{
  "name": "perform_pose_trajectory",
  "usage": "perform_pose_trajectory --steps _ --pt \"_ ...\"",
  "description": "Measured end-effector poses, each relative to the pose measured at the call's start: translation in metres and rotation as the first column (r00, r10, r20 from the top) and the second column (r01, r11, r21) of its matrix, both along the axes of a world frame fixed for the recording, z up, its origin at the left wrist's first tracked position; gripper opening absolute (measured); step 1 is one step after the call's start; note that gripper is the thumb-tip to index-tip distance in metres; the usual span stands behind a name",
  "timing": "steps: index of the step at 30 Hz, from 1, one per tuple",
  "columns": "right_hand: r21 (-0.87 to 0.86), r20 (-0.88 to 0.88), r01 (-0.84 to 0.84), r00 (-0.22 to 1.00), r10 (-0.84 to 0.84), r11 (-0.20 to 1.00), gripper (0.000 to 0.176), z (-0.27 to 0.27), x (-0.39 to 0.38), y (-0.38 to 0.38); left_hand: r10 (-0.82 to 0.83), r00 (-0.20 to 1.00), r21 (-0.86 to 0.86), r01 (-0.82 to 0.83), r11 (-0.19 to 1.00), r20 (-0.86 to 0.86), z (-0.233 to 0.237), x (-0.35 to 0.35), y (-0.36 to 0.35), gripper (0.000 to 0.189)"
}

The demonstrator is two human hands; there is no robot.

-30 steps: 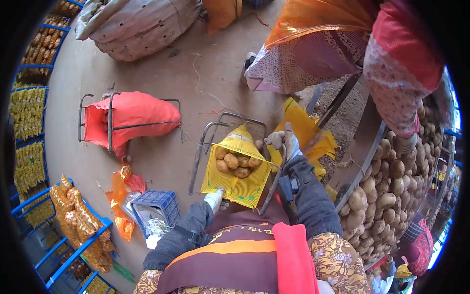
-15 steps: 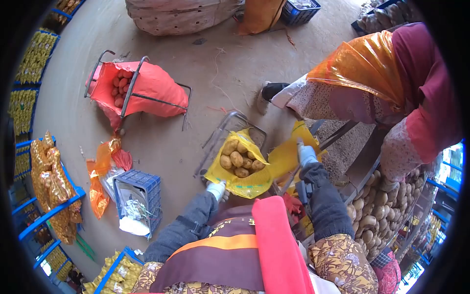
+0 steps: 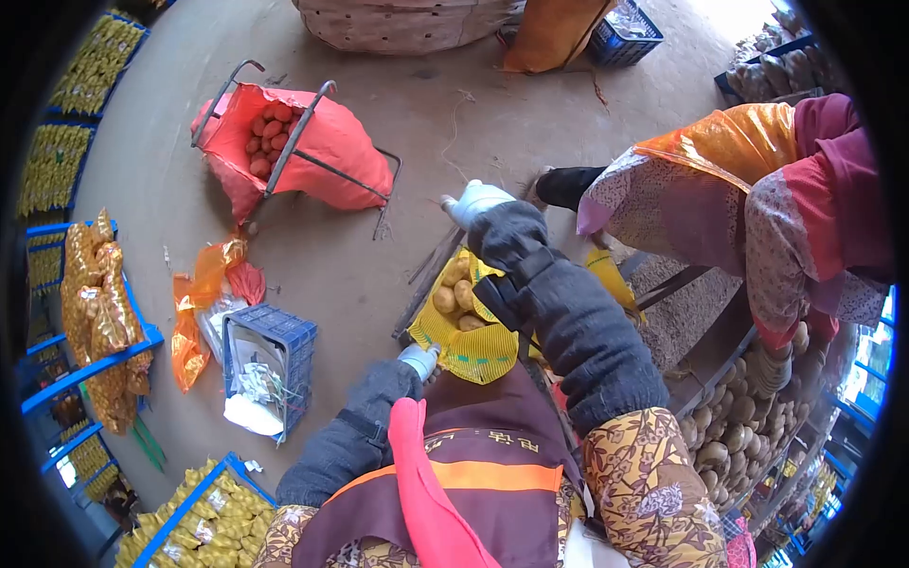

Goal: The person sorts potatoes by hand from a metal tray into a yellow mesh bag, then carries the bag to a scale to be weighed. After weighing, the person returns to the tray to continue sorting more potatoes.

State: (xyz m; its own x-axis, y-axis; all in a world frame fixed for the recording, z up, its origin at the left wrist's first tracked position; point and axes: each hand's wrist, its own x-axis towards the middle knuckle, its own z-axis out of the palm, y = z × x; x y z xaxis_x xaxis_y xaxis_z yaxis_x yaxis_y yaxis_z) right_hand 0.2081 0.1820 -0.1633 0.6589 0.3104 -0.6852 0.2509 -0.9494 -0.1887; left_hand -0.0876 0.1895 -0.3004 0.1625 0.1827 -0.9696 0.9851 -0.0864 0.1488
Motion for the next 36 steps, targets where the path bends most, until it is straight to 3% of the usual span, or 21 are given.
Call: perform_pose_trajectory --steps 2,4,5,7,11,13,14,16,18,20,21,23,24,26,27,28,30,32,33,34,36 --pt "-0.164 -0.084 -0.314 0.949 0.304 0.935 0.043 -0.007 -0.004 0.023 0.033 0.999 -0.046 -0.031 0.998 0.036 0.014 0.001 -0.004 0.047" --pt "-0.179 -0.05 -0.517 0.855 0.517 0.837 0.039 -0.009 -0.016 0.022 -0.033 0.999 -0.085 0.032 0.996 -0.01 0.005 -0.007 -0.006 0.046" --pt "-0.176 -0.022 -0.605 0.791 0.612 0.776 0.037 -0.011 -0.021 0.014 -0.081 0.996 -0.088 0.085 0.992 0.048 0.004 -0.014 -0.008 0.047" --pt "-0.172 0.039 -0.711 0.687 0.726 0.682 0.033 -0.014 -0.03 -0.005 -0.216 0.964 -0.042 0.225 0.974 0.157 -0.004 -0.025 -0.012 0.05" --pt "-0.177 0.103 -0.779 0.593 0.799 0.601 0.027 -0.012 -0.037 -0.012 -0.044 0.973 -0.068 0.06 0.996 0.225 -0.008 -0.037 -0.018 0.047" --pt "-0.156 0.018 -0.519 0.849 0.527 0.841 0.027 -0.019 -0.025 0.006 -0.228 0.967 -0.027 0.232 0.972 0.11 -0.008 -0.03 -0.009 0.048" --pt "-0.156 -0.025 -0.356 0.934 0.357 0.921 0.028 -0.025 -0.019 0.014 -0.214 0.97 -0.028 0.219 0.975 0.115 -0.011 -0.031 -0.007 0.048" --pt "-0.109 0.035 -0.29 0.955 0.295 0.951 0.033 -0.077 -0.009 0.017 0.057 0.989 -0.099 -0.044 0.994 0.133 -0.022 -0.036 -0.002 0.046" --pt "0.047 0.077 -0.189 0.98 0.185 0.981 0.034 -0.063 -0.018 0.013 0.048 0.982 -0.106 -0.029 0.994 0.18 -0.012 -0.033 0.006 0.043" --pt "0.142 0.1 -0.145 0.986 0.131 0.979 0.034 -0.066 -0.02 0.011 -0.124 0.968 -0.076 0.144 0.987 0.216 0.003 -0.026 0.013 0.042" --pt "0.259 0.111 -0.09 0.992 0.063 0.962 0.03 -0.068 -0.019 0.012 -0.221 0.945 0.039 0.218 0.975 0.241 0.018 -0.024 0.011 0.047" --pt "0.571 0.148 0.013 0.982 -0.119 0.821 0.023 -0.069 -0.023 0.019 -0.289 0.916 0.002 0.3 0.954 0.277 0.0 -0.032 -0.008 0.048" --pt "0.571 0.144 0.007 0.983 -0.109 0.821 0.023 -0.073 -0.022 0.025 -0.359 0.879 -0.028 0.386 0.922 0.314 -0.003 -0.035 -0.017 0.049" --pt "0.827 -0.019 0.133 0.978 -0.208 0.547 0.026 -0.086 -0.02 0.029 -0.339 0.889 -0.075 0.378 0.923 0.307 -0.006 -0.041 -0.024 0.051" --pt "0.803 -0.26 0.365 0.926 -0.275 0.471 0.034 -0.076 -0.02 0.024 -0.378 0.878 -0.078 0.417 0.906 0.294 -0.005 -0.043 -0.024 0.051" --pt "0.884 -0.205 0.292 0.944 -0.259 0.366 0.047 -0.093 -0.013 0.005 -0.413 0.865 -0.084 0.452 0.888 0.284 -0.005 -0.044 -0.025 0.051" --pt "0.915 -0.157 0.266 0.927 -0.339 0.302 0.072 -0.1 -0.02 -0.045 -0.429 0.858 -0.116 0.475 0.873 0.282 -0.011 -0.049 -0.028 0.051" --pt "0.777 0.248 -0.167 0.968 -0.05 0.607 0.096 -0.121 -0.042 -0.115 -0.354 0.872 -0.077 0.4 0.913 0.338 -0.022 -0.052 -0.035 0.05" --pt "0.532 0.264 -0.229 0.96 0.098 0.815 0.101 -0.104 -0.07 -0.132 -0.351 0.879 -0.081 0.395 0.915 0.323 -0.014 -0.046 -0.033 0.05" --pt "0.231 0.227 -0.294 0.943 0.243 0.927 0.107 -0.085 -0.102 -0.141 -0.35 0.878 -0.085 0.396 0.914 0.325 -0.009 -0.042 -0.032 0.05" --pt "-0.022 0.238 -0.377 0.898 0.371 0.926 0.101 -0.083 -0.144 -0.152 -0.384 0.87 -0.113 0.434 0.894 0.309 0.001 -0.034 -0.026 0.049"
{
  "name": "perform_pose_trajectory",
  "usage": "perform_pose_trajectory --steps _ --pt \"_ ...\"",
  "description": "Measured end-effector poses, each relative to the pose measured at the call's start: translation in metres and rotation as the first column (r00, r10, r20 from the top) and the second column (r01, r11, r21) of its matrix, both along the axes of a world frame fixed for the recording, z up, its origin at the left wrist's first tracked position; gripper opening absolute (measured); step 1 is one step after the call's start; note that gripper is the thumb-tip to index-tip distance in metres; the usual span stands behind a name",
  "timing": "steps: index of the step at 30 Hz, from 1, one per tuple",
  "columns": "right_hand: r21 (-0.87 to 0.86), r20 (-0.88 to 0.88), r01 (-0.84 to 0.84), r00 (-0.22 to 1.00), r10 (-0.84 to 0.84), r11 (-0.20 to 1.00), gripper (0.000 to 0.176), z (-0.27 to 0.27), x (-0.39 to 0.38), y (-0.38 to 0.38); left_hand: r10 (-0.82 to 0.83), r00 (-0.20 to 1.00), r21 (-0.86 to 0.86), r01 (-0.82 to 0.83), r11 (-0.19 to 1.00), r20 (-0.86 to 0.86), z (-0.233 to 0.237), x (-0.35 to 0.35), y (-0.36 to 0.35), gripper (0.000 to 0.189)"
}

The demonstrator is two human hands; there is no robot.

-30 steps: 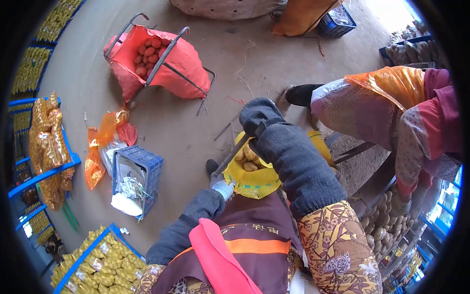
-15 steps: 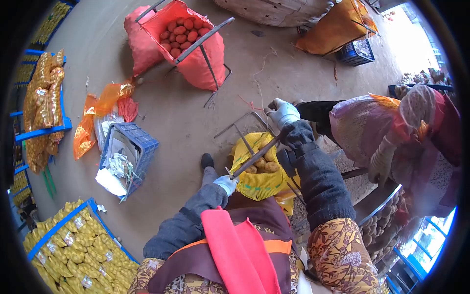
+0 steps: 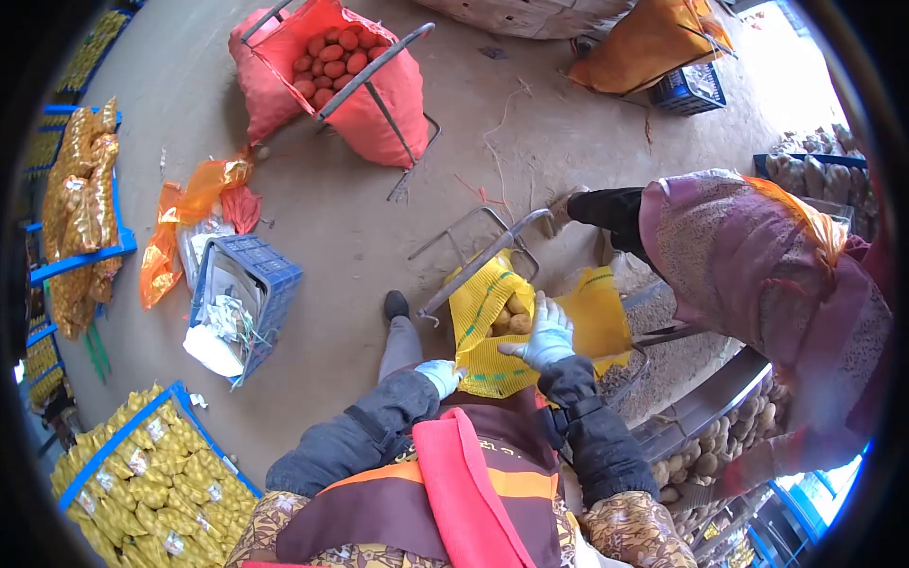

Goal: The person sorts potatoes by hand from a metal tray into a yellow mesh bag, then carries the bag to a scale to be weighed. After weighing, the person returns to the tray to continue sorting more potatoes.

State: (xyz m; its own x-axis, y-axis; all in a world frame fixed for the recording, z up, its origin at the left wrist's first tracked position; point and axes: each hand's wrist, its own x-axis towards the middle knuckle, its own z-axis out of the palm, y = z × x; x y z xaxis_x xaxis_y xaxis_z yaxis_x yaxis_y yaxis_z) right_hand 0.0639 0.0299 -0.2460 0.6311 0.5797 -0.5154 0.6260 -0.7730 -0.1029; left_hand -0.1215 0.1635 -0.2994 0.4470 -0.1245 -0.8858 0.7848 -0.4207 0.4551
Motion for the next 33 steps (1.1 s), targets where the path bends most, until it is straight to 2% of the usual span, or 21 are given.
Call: perform_pose_trajectory --steps 1,3,5,6,7,8,10,11,12,13,15,17,18,19,23,24,26,28,29,30,33 --pt "0.006 -0.005 0.0 1.0 0.0 1.0 0.101 -0.007 0.003 0.001 -0.017 1.0 -0.008 0.017 1.0 -0.025 0.009 0.004 0.004 0.05" --pt "-0.04 -0.057 0.488 0.87 -0.49 0.872 0.09 -0.031 0.011 0.002 0.013 1.0 0.022 -0.012 1.0 -0.024 0.001 -0.006 0.0 0.05" --pt "0.269 -0.016 0.743 0.639 -0.769 0.612 0.05 -0.108 0.041 -0.038 0.031 0.999 0.02 -0.031 0.999 -0.04 -0.005 -0.013 0.003 0.046" --pt "0.386 -0.283 0.868 0.433 -0.856 0.312 0.041 -0.134 0.059 -0.052 0.022 0.999 0.025 -0.021 0.999 -0.048 -0.007 -0.016 0.005 0.046" --pt "0.462 -0.533 0.887 0.269 -0.803 -0.01 0.042 -0.162 0.074 -0.06 0.094 0.993 0.069 -0.088 0.994 -0.078 -0.007 -0.018 0.007 0.043" --pt "0.485 -0.568 0.874 0.315 -0.761 0.0 0.033 -0.16 0.08 -0.057 0.168 0.981 0.114 -0.156 0.981 -0.102 -0.01 -0.02 0.007 0.04" --pt "0.295 -0.855 0.936 0.169 -0.491 -0.191 0.026 -0.178 0.093 -0.064 0.258 0.966 0.191 -0.251 0.949 -0.012 -0.039 -0.029 -0.007 0.03" --pt "0.292 -0.856 0.938 0.168 -0.49 -0.188 0.026 -0.169 0.093 -0.055 0.581 0.756 0.107 -0.632 0.768 0.301 -0.076 -0.036 -0.025 0.026" --pt "0.215 -0.926 0.933 0.101 -0.363 -0.289 0.024 -0.149 0.089 -0.038 0.766 0.358 -0.094 -0.875 0.475 0.534 -0.097 -0.04 -0.035 0.023" --pt "0.123 -0.974 0.917 0.039 -0.223 -0.379 0.024 -0.135 0.081 -0.023 0.766 0.359 -0.088 -0.877 0.472 0.533 -0.075 -0.028 -0.023 0.023" --pt "0.047 -0.998 0.92 0.032 -0.045 -0.389 0.02 -0.129 0.06 -0.017 0.947 0.289 -0.268 -0.932 0.245 -0.139 0.002 0.015 0.016 0.022" --pt "-0.098 -0.987 0.942 -0.049 0.156 -0.321 0.011 -0.126 0.045 -0.022 0.938 0.29 -0.286 -0.93 0.229 -0.19 -0.013 0.001 0.01 0.024" --pt "-0.075 -0.977 0.942 -0.136 -0.166 -0.326 0.012 -0.121 0.03 -0.015 0.927 0.289 -0.303 -0.929 0.212 -0.237 -0.015 -0.006 0.01 0.026" --pt "-0.012 -0.945 0.972 -0.088 -0.314 -0.234 0.01 -0.113 0.013 -0.009 0.93 0.23 -0.312 -0.94 0.137 -0.286 -0.014 -0.017 0.011 0.028" --pt "0.077 -0.83 0.986 0.144 -0.539 0.145 0.011 -0.065 -0.026 0.0 0.87 0.47 -0.219 -0.874 0.435 -0.147 -0.022 -0.082 0.004 0.022" --pt "0.048 -0.821 0.979 0.152 -0.55 0.198 0.012 -0.043 -0.034 0.002 0.879 0.47 -0.321 -0.822 0.471 0.086 -0.046 -0.105 -0.018 0.021" --pt "0.029 -0.855 0.975 0.139 -0.499 0.222 0.016 -0.024 -0.049 -0.006 0.896 0.407 -0.315 -0.886 0.34 -0.175 -0.011 -0.114 -0.004 0.021" --pt "0.069 -0.865 0.924 0.244 -0.439 0.377 0.018 -0.009 -0.063 -0.005 0.916 0.176 -0.254 -0.964 0.085 -0.36 0.01 -0.128 0.0 0.023" --pt "0.057 -0.868 0.922 0.236 -0.438 0.384 0.018 -0.002 -0.07 -0.002 0.897 0.43 -0.288 -0.877 0.386 -0.106 0.047 -0.133 0.008 0.026" --pt "0.048 -0.874 0.917 0.231 -0.428 0.397 0.019 0.003 -0.077 0.003 0.903 0.428 -0.395 -0.825 0.405 0.032 0.052 -0.147 0.009 0.028" --pt "0.021 -0.904 0.882 0.218 -0.369 0.47 0.019 0.012 -0.094 0.006 0.893 0.448 -0.303 -0.847 0.436 0.032 0.098 -0.169 0.021 0.028"
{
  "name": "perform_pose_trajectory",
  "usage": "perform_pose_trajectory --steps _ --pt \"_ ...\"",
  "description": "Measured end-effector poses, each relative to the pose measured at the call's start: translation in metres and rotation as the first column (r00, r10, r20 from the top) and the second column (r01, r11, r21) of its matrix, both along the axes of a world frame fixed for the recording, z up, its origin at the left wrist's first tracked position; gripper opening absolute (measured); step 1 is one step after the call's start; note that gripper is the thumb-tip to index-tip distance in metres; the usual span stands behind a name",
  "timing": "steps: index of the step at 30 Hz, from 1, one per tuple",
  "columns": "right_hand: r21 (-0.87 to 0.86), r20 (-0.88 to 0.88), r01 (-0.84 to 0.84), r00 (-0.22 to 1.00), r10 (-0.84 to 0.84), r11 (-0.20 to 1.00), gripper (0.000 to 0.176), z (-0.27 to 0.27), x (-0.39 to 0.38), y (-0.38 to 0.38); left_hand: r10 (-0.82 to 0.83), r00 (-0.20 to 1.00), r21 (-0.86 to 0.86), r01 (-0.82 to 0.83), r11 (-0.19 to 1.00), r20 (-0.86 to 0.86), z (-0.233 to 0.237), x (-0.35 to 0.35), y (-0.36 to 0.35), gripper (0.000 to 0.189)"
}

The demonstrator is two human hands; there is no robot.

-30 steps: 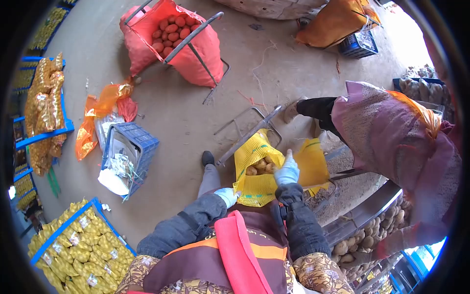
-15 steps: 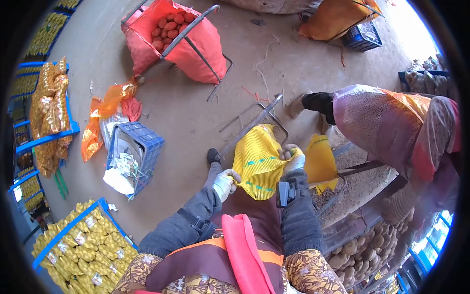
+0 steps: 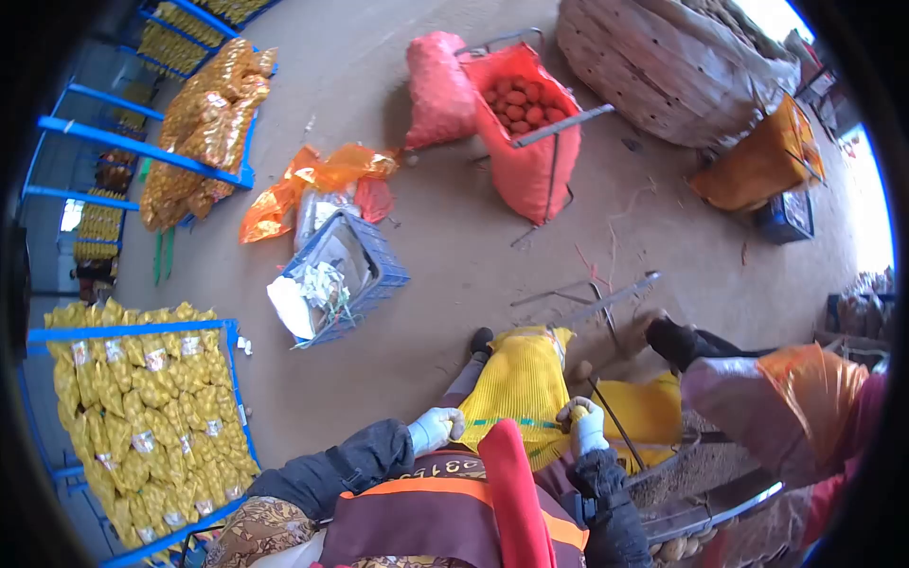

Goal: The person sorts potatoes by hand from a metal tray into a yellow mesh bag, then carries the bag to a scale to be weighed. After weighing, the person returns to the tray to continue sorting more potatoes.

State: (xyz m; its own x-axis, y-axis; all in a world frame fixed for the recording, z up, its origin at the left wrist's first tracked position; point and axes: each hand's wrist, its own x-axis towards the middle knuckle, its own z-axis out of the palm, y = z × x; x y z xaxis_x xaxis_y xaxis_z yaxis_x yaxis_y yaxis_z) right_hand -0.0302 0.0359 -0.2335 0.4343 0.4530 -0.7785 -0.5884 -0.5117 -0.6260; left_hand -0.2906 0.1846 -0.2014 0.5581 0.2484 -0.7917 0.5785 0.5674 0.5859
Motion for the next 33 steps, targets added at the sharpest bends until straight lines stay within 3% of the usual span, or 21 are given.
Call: perform_pose_trajectory --steps 3,5,8,10,12,14,19,22,26,28,31,33 --pt "-0.009 -0.037 -0.057 0.998 0.056 0.998 0.022 0.003 -0.022 0.008 0.117 0.991 0.013 -0.118 0.993 0.065 0.0 -0.039 -0.01 0.027" --pt "-0.019 -0.102 -0.115 0.988 0.113 0.993 0.021 0.019 -0.039 0.02 0.076 0.995 0.099 -0.083 0.992 0.072 0.034 -0.057 0.002 0.025" --pt "0.073 0.106 -0.306 0.949 0.298 0.949 0.023 0.061 -0.074 0.063 0.099 0.983 0.125 -0.119 0.985 0.157 0.036 -0.105 0.012 0.024" --pt "0.059 0.158 -0.404 0.907 0.391 0.913 0.022 0.073 -0.087 0.093 0.218 0.964 0.14 -0.239 0.961 0.15 0.052 -0.131 0.022 0.024" --pt "0.042 0.206 -0.517 0.842 0.499 0.855 0.022 0.078 -0.106 0.132 0.315 0.936 0.154 -0.339 0.928 0.158 0.036 -0.157 0.024 0.023" --pt "0.007 0.217 -0.637 0.754 0.62 0.771 0.022 0.076 -0.133 0.17 0.414 0.879 0.125 -0.45 0.884 0.237 -0.002 -0.185 0.012 0.021" --pt "-0.02 0.218 -0.855 0.502 0.837 0.518 0.022 0.065 -0.209 0.243 0.62 0.727 0.166 -0.678 0.716 0.294 -0.016 -0.238 -0.006 0.02" --pt "-0.015 0.2 -0.94 0.331 0.922 0.341 0.021 0.057 -0.251 0.276 0.698 0.681 0.22 -0.732 0.645 0.22 -0.006 -0.252 -0.019 0.019" --pt "-0.012 0.173 -0.994 0.107 0.979 0.111 0.021 0.049 -0.31 0.313 0.873 0.442 0.182 -0.894 0.409 0.206 -0.04 -0.254 -0.048 0.017" --pt "-0.002 0.149 -1.0 0.006 0.989 0.006 0.021 0.045 -0.335 0.327 0.905 0.281 0.096 -0.96 0.264 0.319 -0.048 -0.256 -0.058 0.015" --pt "0.024 0.108 -0.991 -0.127 0.986 -0.131 0.021 0.037 -0.364 0.347 0.944 0.276 0.106 -0.96 0.26 0.182 -0.031 -0.266 -0.052 0.015" --pt "0.049 0.105 -0.967 -0.243 0.964 -0.249 0.02 0.033 -0.386 0.365 0.976 0.173 0.145 -0.977 0.153 0.132 -0.012 -0.263 -0.039 0.016"
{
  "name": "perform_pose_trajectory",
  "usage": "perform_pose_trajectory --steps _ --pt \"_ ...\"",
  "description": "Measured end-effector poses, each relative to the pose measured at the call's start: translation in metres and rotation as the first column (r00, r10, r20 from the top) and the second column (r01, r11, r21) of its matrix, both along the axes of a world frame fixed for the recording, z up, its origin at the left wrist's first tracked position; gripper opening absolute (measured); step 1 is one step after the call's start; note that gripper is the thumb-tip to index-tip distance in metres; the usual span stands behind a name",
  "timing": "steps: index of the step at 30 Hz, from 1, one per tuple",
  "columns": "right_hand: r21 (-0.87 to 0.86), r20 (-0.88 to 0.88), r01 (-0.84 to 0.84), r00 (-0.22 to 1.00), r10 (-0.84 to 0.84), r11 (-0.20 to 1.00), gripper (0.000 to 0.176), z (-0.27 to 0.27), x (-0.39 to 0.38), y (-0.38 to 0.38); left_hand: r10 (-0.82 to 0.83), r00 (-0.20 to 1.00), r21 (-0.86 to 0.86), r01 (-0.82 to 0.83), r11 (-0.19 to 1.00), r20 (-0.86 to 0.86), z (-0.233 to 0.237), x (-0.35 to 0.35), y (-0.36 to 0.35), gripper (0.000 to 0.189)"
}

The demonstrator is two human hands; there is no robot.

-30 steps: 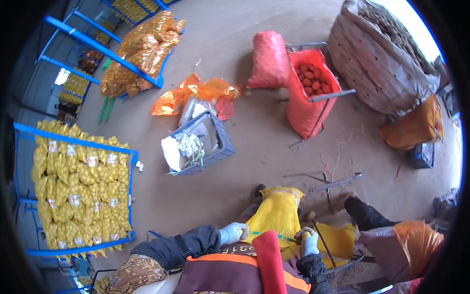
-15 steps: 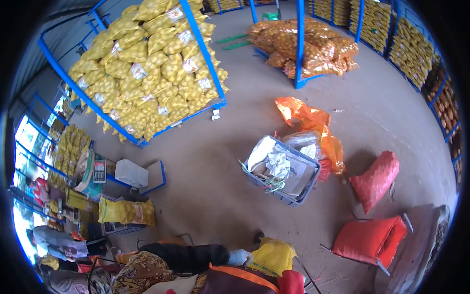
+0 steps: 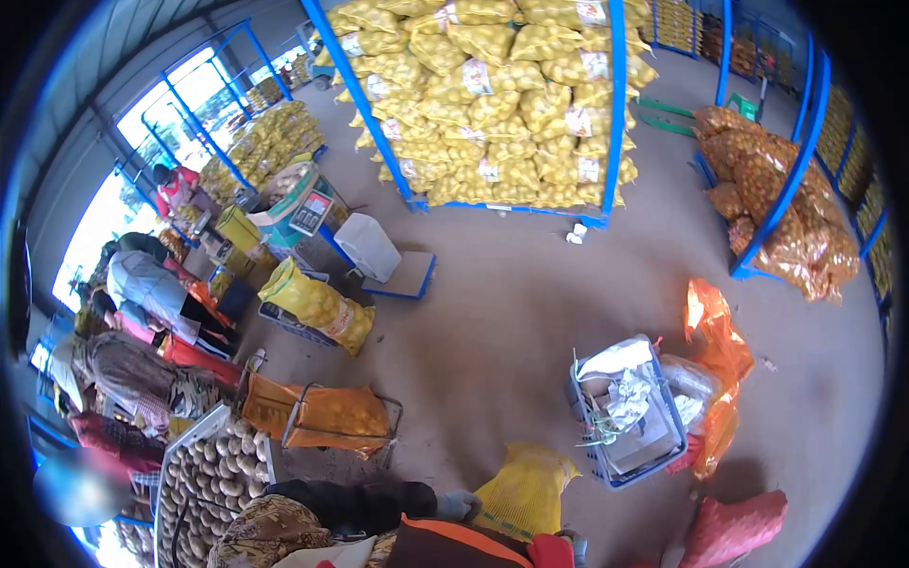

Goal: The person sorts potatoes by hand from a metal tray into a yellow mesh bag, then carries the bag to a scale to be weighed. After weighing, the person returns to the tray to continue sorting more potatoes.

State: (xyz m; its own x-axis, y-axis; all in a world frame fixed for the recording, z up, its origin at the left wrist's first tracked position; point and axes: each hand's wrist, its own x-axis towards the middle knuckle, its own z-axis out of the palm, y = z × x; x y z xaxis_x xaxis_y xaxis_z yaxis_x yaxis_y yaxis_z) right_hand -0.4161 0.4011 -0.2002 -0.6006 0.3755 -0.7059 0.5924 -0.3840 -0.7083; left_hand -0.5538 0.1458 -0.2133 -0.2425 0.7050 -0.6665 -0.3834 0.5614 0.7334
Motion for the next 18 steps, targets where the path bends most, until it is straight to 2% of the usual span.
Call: perform_pose_trajectory --steps 2,3,6,7,8,10,15,18 --pt "-0.011 -0.028 -0.119 0.993 0.119 0.993 0.02 -0.002 -0.029 0.019 0.103 0.994 -0.012 -0.104 0.995 -0.031 -0.001 -0.007 0.004 0.018" --pt "-0.021 -0.038 -0.17 0.985 0.169 0.985 0.02 -0.002 -0.044 0.025 0.2 0.98 0.025 -0.2 0.979 0.0 0.009 -0.009 0.007 0.018" --pt "-0.029 -0.06 -0.348 0.936 0.346 0.937 0.02 -0.002 -0.088 0.042 0.349 0.936 0.071 -0.346 0.935 -0.033 0.004 -0.002 0.015 0.02" --pt "-0.032 -0.066 -0.402 0.914 0.399 0.915 0.02 -0.002 -0.103 0.044 0.299 0.951 0.057 -0.295 0.954 -0.083 0.013 -0.005 0.013 0.02" --pt "-0.038 -0.069 -0.445 0.894 0.442 0.895 0.02 -0.003 -0.115 0.045 0.328 0.941 0.053 -0.325 0.944 -0.086 0.004 0.0 0.011 0.02" --pt "-0.043 -0.074 -0.517 0.855 0.514 0.855 0.02 -0.003 -0.138 0.048 0.609 0.793 0.07 -0.608 0.791 0.008 -0.028 0.012 0.009 0.017" --pt "-0.041 -0.067 -0.652 0.758 0.649 0.757 0.019 -0.016 -0.196 0.039 0.703 0.712 0.061 -0.701 0.711 -0.005 -0.059 -0.004 0.004 0.016" --pt "-0.051 -0.051 -0.684 0.729 0.682 0.728 0.019 -0.026 -0.236 0.024 0.634 0.77 0.069 -0.631 0.773 -0.065 -0.055 -0.044 -0.003 0.018"
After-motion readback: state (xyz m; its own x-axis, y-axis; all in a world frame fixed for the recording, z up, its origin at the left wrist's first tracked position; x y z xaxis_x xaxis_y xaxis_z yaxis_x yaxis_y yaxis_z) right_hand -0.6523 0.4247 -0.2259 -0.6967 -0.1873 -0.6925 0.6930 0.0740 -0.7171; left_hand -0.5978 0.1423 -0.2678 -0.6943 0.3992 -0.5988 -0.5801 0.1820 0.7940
